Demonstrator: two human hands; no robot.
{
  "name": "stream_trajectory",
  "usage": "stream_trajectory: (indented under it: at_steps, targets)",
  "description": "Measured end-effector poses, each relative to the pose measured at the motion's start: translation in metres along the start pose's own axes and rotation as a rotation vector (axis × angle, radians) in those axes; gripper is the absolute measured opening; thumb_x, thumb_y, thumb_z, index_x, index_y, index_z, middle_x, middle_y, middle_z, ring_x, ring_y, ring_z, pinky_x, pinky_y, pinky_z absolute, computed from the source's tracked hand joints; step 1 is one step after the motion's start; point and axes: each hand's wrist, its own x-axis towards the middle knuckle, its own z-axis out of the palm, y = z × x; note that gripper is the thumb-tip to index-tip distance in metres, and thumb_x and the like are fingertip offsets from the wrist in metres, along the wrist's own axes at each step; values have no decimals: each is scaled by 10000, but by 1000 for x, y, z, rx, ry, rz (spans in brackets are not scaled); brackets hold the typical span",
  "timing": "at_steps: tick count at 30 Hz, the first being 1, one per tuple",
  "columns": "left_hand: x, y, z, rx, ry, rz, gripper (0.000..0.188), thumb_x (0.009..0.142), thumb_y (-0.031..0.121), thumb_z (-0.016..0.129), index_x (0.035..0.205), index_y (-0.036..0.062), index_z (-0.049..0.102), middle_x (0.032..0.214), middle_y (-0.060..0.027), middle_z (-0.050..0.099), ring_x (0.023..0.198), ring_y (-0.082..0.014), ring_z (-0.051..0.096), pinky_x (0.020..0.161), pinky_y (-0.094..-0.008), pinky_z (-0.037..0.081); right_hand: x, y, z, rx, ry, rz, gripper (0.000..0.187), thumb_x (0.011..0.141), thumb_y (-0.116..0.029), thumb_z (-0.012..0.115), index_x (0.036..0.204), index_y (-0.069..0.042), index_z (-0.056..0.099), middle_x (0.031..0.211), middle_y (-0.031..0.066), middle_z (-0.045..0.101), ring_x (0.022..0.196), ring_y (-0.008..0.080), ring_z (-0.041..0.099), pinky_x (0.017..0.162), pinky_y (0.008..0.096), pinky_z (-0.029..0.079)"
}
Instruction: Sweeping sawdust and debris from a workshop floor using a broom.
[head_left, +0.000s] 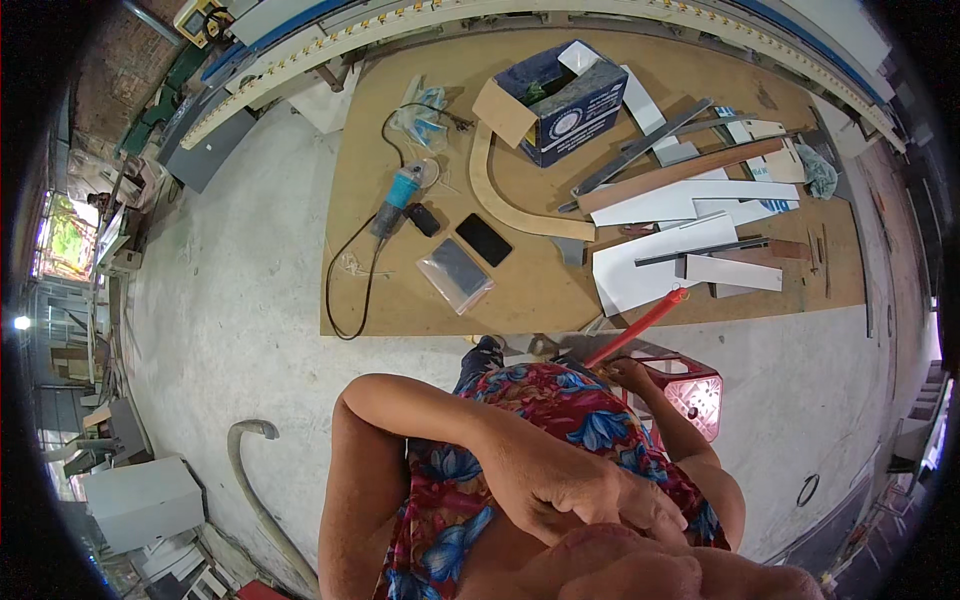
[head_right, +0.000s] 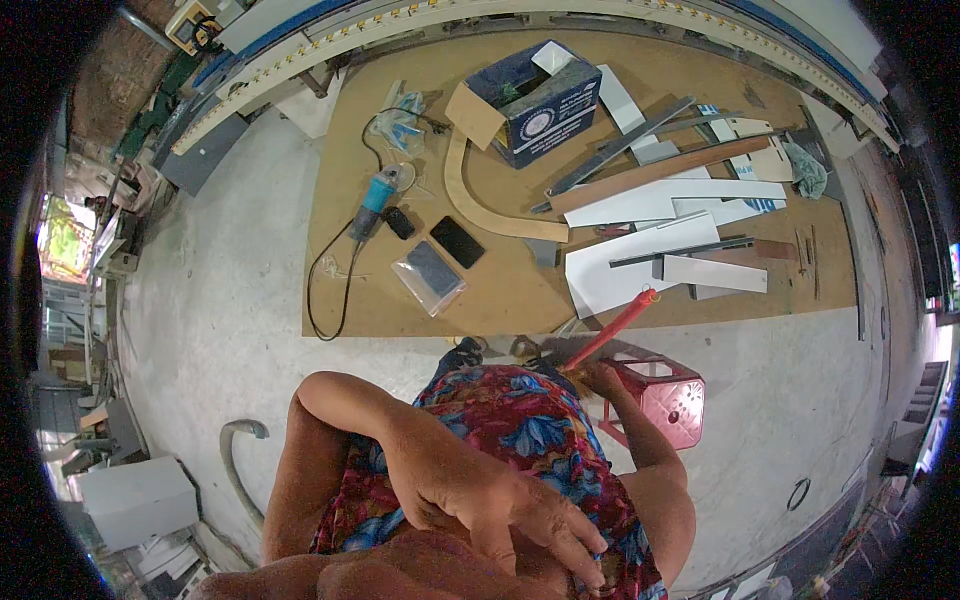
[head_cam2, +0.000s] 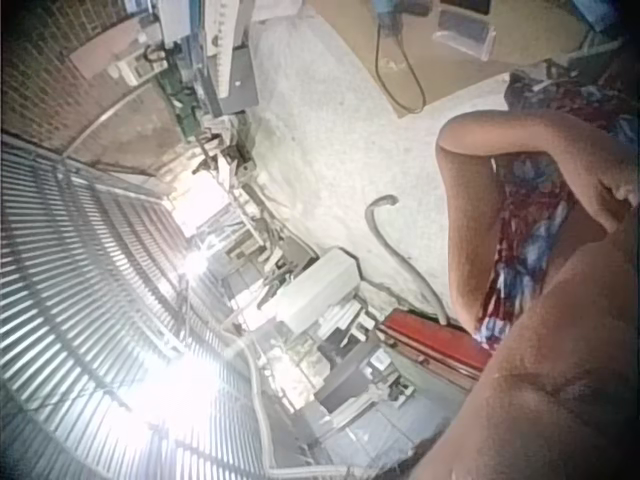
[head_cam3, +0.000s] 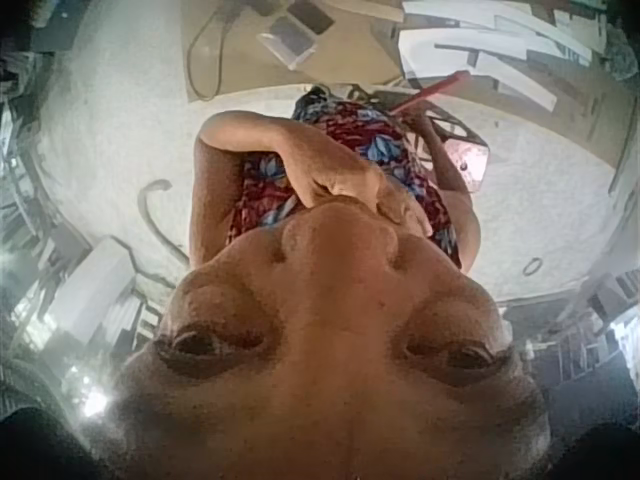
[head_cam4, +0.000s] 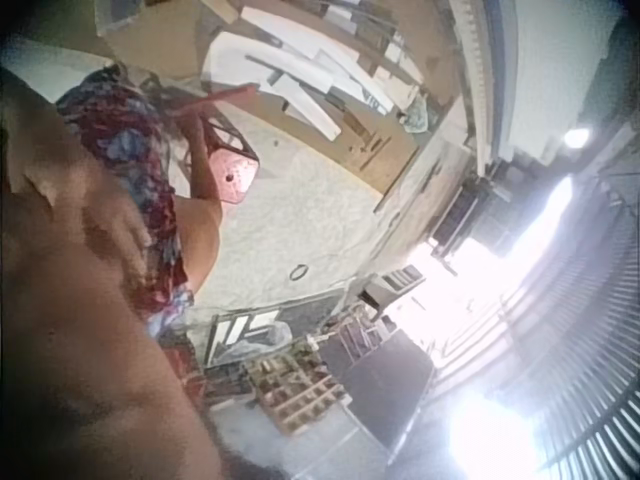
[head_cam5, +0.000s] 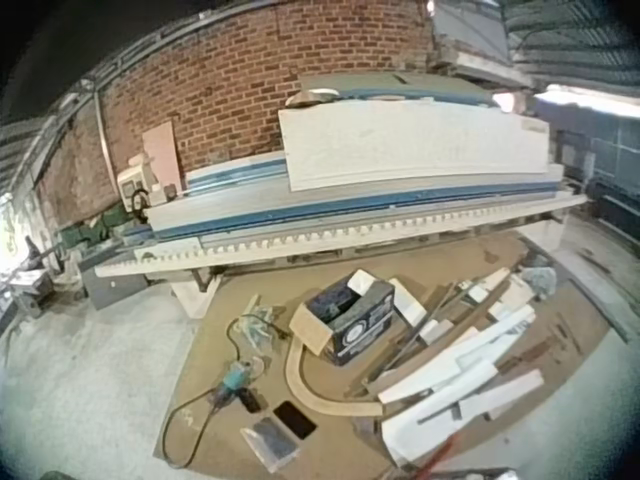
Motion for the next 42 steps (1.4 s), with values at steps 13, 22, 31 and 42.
stream_trajectory:
  at_steps: [13, 22, 31, 42]
  targets:
    - [22, 1, 9, -2, 206, -72, 236, 738, 254, 591, 827, 36, 609, 1057, -134, 489, 1033, -277, 417, 832, -405, 329, 10, 49, -1, -41, 482, 686, 709, 599, -340, 657, 1171, -39, 364, 1102, 248, 429, 946, 305, 495, 755, 370, 426]
    - [-7, 18, -15, 198, 345, -282, 99, 709, 142, 630, 682, 70, 567, 1057, -154, 480, 1065, -280, 408, 851, -391, 332, 82, -6, -34, 326, 697, 562, 315, 646, -232, 642, 852, -17, 538, 677, 113, 570, 611, 216, 556, 552, 324, 430]
    - [-176, 4, -90, 516, 1160, -729, 42, 764, 83, 556, 749, 44, 548, 992, -95, 541, 881, -122, 507, 770, -239, 385, 90, -78, -41, 341, 654, 547, 222, 644, -190, 603, 782, -29, 534, 715, 118, 598, 680, 231, 584, 611, 323, 446]
    - [-353, -27, -44, 283, 1654, -1106, 284, 782, 292, 540, 897, 33, 527, 903, -57, 580, 769, -132, 557, 623, -220, 393, 35, -133, 14, 279, 460, 408, 563, 614, -134, 675, 1120, -131, 428, 879, 116, 525, 886, 269, 521, 712, 349, 454]
